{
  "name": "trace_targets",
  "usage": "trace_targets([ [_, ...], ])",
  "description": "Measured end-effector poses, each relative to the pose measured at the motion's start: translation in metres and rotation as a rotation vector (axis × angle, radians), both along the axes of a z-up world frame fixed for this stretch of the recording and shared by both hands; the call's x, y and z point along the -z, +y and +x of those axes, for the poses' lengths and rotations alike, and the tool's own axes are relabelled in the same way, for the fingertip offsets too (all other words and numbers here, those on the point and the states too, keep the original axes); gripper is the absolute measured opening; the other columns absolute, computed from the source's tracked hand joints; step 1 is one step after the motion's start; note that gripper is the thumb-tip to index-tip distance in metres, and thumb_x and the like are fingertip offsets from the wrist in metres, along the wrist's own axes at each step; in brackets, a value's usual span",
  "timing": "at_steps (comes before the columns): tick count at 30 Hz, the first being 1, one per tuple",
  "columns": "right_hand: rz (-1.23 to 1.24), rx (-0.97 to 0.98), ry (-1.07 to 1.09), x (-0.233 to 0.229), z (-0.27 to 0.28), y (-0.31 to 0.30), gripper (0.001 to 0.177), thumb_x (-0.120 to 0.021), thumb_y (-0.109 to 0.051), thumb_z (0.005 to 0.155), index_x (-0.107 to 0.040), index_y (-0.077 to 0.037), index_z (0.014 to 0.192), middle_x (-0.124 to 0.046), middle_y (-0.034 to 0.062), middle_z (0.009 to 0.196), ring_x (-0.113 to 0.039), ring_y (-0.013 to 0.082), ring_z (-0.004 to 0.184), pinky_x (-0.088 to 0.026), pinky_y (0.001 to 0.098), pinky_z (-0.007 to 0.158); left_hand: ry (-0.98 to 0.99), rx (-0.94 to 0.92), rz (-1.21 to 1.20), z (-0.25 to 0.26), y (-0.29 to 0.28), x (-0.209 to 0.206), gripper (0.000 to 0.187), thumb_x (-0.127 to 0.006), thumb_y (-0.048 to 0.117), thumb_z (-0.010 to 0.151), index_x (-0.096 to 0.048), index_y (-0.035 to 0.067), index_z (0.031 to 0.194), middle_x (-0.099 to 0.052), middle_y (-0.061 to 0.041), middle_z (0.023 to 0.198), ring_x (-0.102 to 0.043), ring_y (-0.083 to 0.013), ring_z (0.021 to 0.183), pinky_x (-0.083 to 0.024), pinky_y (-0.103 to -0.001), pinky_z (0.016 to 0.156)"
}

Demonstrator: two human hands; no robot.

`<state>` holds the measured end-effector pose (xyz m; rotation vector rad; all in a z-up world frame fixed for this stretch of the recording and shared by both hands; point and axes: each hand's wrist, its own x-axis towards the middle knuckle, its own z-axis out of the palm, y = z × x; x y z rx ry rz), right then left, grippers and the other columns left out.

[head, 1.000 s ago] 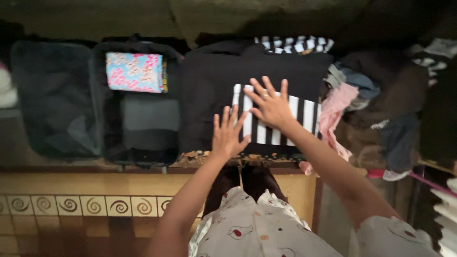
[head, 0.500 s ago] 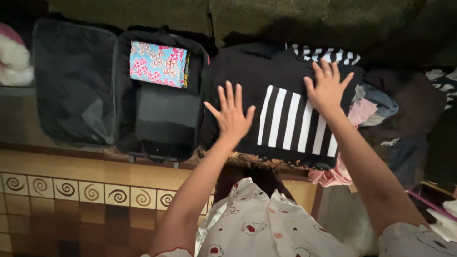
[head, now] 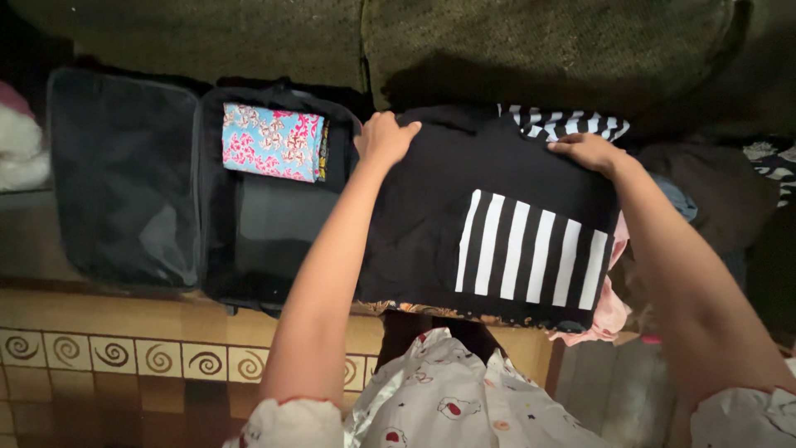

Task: The person folds several items of clothing, including a blue floral patterned cloth and a black-and-white striped shirt, and places them into an open black suitcase.

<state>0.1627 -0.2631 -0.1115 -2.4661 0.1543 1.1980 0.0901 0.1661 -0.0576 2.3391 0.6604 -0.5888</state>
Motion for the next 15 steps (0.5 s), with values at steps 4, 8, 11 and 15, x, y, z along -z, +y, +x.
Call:
trace_targets([
  [4, 0.039, -0.043, -0.058, 0.015, 0.008, -0.018, 0.058, -0.073, -0.049, 0.089, -0.076, 0.0, 0.122, -0.077, 0.0223, 0.115, -0.072, 0.0329, 0.107, -0.052, 0.0378, 0.099, 0.179, 0.037, -0.107, 0.032, 0.018, 0.053, 0.059, -0.086, 0.042, 0.073, -0.072, 0.003, 0.116, -0.068, -0.021, 0.125, -0.065, -0.0374, 0.119, -0.052, -0.046, 0.096],
  [8, 0.139, -0.029, -0.098, 0.027, 0.011, -0.036, 0.054, -0.078, -0.041, 0.087, -0.075, 0.003, 0.119, -0.078, 0.0218, 0.105, -0.073, 0.0301, 0.096, -0.054, 0.0376, 0.09, 0.117, -0.06, -0.362, 0.041, 0.038, 0.109, 0.049, -0.089, 0.031, 0.074, -0.074, -0.005, 0.104, -0.074, -0.017, 0.106, -0.071, -0.0306, 0.1, -0.055, -0.04, 0.085],
  [11, 0.337, -0.126, -0.278, 0.016, 0.02, -0.047, 0.06, -0.086, -0.036, 0.087, -0.067, 0.009, 0.123, -0.072, 0.02, 0.11, -0.069, 0.0225, 0.098, -0.052, 0.0358, 0.089, 0.039, -0.134, -0.726, 0.043, 0.053, 0.105, 0.035, -0.085, 0.029, 0.081, -0.072, -0.002, 0.095, -0.074, -0.008, 0.092, -0.068, -0.0211, 0.085, -0.053, -0.037, 0.076],
  [15, 0.278, 0.085, -0.088, -0.047, 0.02, -0.045, 0.043, -0.078, -0.03, 0.094, -0.075, 0.007, 0.118, -0.074, 0.0238, 0.1, -0.067, 0.0319, 0.085, -0.053, 0.0448, 0.082, 0.096, -0.097, -0.817, 0.045, 0.068, 0.051, 0.024, -0.082, 0.028, 0.081, -0.07, 0.008, 0.088, -0.067, -0.001, 0.079, -0.058, -0.0138, 0.07, -0.044, -0.034, 0.061],
])
